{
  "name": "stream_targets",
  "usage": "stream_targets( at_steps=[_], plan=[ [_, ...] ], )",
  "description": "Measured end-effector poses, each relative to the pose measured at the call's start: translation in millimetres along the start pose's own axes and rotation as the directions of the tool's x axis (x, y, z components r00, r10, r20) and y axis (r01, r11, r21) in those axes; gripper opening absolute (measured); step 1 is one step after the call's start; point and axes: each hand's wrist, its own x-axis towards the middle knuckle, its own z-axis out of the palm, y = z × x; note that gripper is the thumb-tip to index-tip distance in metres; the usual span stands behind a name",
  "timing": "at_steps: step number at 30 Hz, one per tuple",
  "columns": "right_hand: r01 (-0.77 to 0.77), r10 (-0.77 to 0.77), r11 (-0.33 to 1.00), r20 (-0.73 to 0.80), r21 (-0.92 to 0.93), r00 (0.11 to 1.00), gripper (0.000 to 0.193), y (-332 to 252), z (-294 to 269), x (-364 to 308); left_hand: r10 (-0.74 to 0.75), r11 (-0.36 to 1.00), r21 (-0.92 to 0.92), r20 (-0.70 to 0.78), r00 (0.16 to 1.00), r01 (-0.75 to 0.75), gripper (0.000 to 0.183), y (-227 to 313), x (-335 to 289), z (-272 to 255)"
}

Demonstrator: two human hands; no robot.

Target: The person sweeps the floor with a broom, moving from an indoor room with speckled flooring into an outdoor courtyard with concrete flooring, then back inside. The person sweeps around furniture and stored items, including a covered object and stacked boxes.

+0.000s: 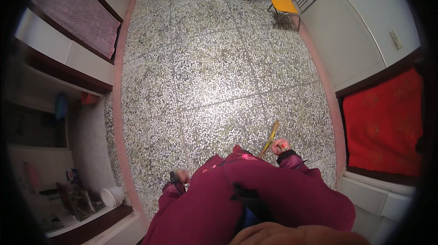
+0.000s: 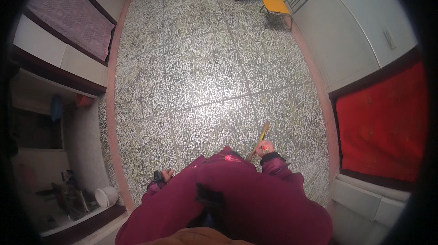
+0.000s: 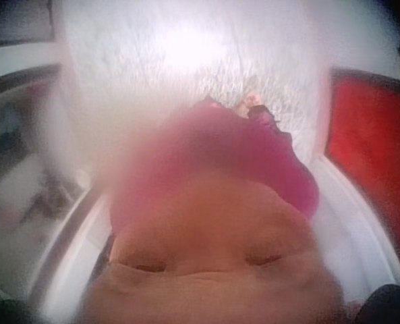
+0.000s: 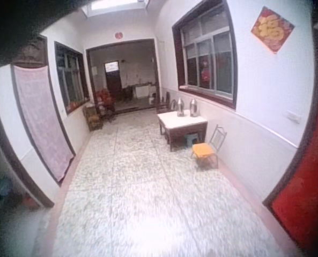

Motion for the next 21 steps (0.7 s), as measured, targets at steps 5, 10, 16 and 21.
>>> stream_targets(
  at_steps=[5,10,16,21],
  plan=[
    [-0.22,0.458,-0.163,0.271,0.962,0.846,0.009,-5.5,-3.2,76.3,0.005,0.875,0.446,0.384,0.923,-0.19,0.026,-25.5,87.8,-6.6],
    [-0.18,0.332,0.302,0.074,0.936,0.94,0.013,-41.7,-5.0,156.4,-0.007,0.982,0.184,0.221,0.975,-0.035,0.028,8.5,177.1,-42.4],
    [0.083,0.487,-0.456,0.17,0.886,0.857,0.027,-99.3,-22.7,254.6,-0.328,0.942,0.002,0.234,0.915,0.337,0.031,100.7,328.7,-123.1],
    [-0.017,0.268,0.175,-0.031,0.984,0.963,0.022,-130.4,-25.2,337.8,-0.169,0.983,-0.013,0.335,0.927,0.184,0.033,160.1,429.9,-177.3]
  ],
)
